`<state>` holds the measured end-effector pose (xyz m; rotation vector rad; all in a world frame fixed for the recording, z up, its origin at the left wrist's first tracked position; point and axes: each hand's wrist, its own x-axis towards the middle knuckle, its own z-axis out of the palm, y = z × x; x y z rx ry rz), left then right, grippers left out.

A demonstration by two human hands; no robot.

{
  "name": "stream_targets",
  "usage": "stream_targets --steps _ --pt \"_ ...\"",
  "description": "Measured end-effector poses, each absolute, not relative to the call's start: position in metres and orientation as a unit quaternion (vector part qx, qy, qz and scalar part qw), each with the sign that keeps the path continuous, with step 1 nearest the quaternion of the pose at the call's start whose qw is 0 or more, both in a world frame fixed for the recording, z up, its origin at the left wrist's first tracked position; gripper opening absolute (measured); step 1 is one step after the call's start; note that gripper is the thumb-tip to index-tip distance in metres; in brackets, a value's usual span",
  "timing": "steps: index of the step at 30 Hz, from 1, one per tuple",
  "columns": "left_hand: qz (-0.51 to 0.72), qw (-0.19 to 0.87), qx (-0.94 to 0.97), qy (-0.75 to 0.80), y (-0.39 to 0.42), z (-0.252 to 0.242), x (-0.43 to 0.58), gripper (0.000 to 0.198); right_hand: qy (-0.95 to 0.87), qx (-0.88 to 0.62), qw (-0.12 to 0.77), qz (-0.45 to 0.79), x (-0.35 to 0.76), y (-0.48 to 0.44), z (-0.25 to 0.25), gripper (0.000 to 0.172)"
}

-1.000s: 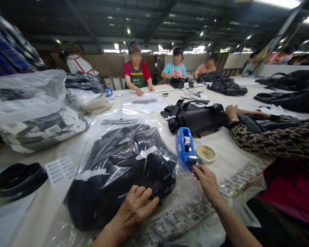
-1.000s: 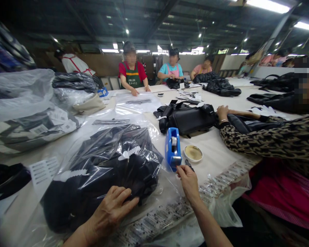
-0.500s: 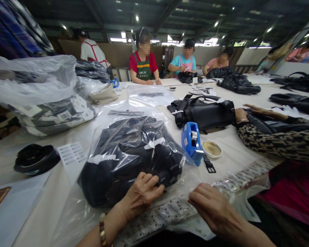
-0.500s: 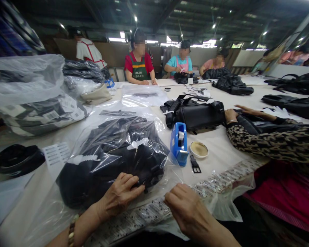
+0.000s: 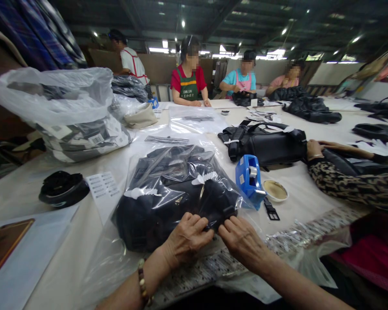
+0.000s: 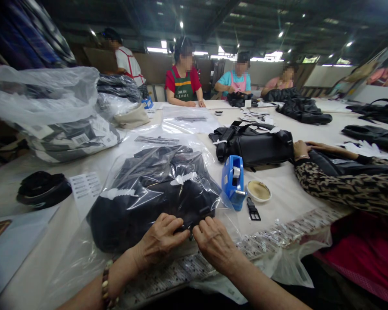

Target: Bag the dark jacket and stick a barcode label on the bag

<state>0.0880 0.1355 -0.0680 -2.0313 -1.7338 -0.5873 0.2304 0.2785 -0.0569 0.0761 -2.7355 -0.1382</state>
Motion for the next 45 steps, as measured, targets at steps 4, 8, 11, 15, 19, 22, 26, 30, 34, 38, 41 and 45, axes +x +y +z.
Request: stream_targets --steps 4,8,11,15,19,22,26,30,34,38,41,45 --pt "-0.207 0.226 -0.732 -0.609 0.135 -0.07 0.086 0.021 -0.973 -0.011 0.229 -0.032 0.228 0.277 -0.06 0.02" --pt "-0.2 0.253 -0.734 -0.598 0.135 -0.068 0.086 0.025 -0.972 -0.026 0.233 -0.029 0.225 0.276 -0.061 0.02" --pt "-0.196 0.244 -0.733 -0.603 0.136 -0.068 0.087 0.019 -0.974 -0.045 0.22 -0.034 0.224 0.275 -0.062 0.019" --pt "-0.184 0.244 -0.734 -0.607 0.136 -0.07 0.087 0.012 -0.978 -0.064 0.196 -0.035 0.224 0.274 -0.06 0.018" --pt "-0.181 0.243 -0.735 -0.606 0.136 -0.07 0.087 0.014 -0.981 -0.069 0.175 -0.035 0.224 0.274 -0.053 0.017" --pt "-0.18 0.244 -0.736 -0.605 0.136 -0.071 0.087 0.015 -0.98 -0.069 0.183 -0.042 0.223 0.273 -0.049 0.019" --pt "-0.159 0.239 -0.74 -0.608 0.137 -0.073 0.087 0.009 -0.981 -0.076 0.172 -0.038 0.223 0.274 -0.048 0.016" --pt "-0.147 0.215 -0.743 -0.616 0.136 -0.072 0.088 0.009 -0.986 -0.087 0.139 -0.028 0.226 0.276 -0.046 0.014" --pt "-0.139 0.191 -0.746 -0.623 0.135 -0.068 0.087 0.009 -0.986 -0.096 0.13 -0.036 0.228 0.276 -0.044 0.017" --pt "-0.131 0.178 -0.749 -0.625 0.135 -0.07 0.087 0.009 -0.981 -0.115 0.143 -0.058 0.227 0.275 -0.044 0.014" --pt "-0.136 0.177 -0.748 -0.625 0.135 -0.072 0.087 0.01 -0.976 -0.116 0.16 -0.089 0.227 0.275 -0.042 0.013" --pt "-0.132 0.176 -0.749 -0.626 0.136 -0.071 0.087 0.011 -0.974 -0.092 0.18 -0.105 0.227 0.277 -0.036 0.013"
